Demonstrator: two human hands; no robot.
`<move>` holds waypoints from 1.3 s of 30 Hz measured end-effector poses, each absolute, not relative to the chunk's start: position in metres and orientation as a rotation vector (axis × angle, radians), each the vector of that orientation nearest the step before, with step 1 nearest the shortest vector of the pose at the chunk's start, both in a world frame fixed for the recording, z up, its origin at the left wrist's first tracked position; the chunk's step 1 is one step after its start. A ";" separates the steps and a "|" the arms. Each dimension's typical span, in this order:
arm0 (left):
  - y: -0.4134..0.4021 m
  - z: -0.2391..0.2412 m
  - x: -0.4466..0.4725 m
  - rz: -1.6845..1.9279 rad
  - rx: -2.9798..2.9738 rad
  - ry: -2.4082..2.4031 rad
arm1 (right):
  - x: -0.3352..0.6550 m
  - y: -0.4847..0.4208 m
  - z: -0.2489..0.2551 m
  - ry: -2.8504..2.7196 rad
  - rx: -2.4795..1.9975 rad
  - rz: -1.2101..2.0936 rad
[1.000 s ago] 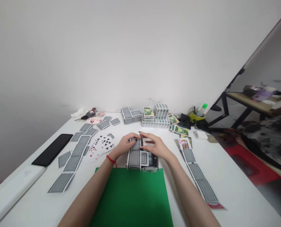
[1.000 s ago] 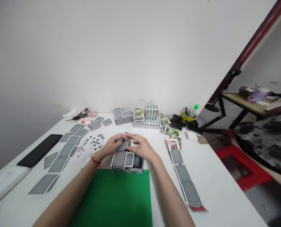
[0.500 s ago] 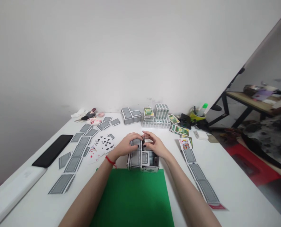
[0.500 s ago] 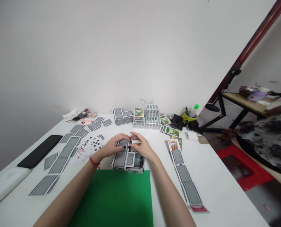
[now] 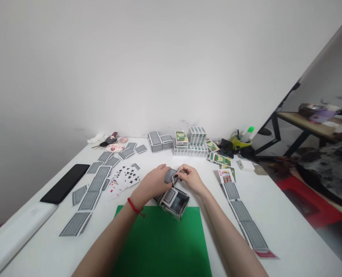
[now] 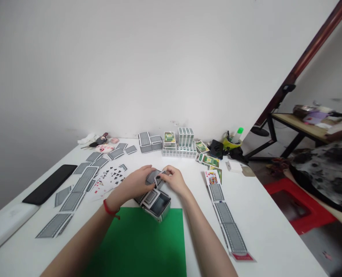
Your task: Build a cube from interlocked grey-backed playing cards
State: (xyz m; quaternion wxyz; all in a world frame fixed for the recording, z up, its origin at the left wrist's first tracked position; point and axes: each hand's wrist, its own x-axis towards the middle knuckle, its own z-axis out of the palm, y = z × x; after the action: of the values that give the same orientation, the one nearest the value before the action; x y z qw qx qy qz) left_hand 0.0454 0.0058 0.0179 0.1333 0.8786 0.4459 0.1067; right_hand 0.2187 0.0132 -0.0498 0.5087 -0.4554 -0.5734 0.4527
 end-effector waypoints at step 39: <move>-0.014 0.018 0.061 -0.048 2.684 1.775 | 0.212 0.010 -0.050 -1.258 -1.119 1.119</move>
State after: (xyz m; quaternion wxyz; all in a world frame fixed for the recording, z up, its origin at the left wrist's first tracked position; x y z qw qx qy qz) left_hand 0.0614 -0.0141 0.0180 -0.0382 0.8335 0.5510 -0.0148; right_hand 0.2120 0.0105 -0.0503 0.5312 -0.4690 -0.5273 0.4690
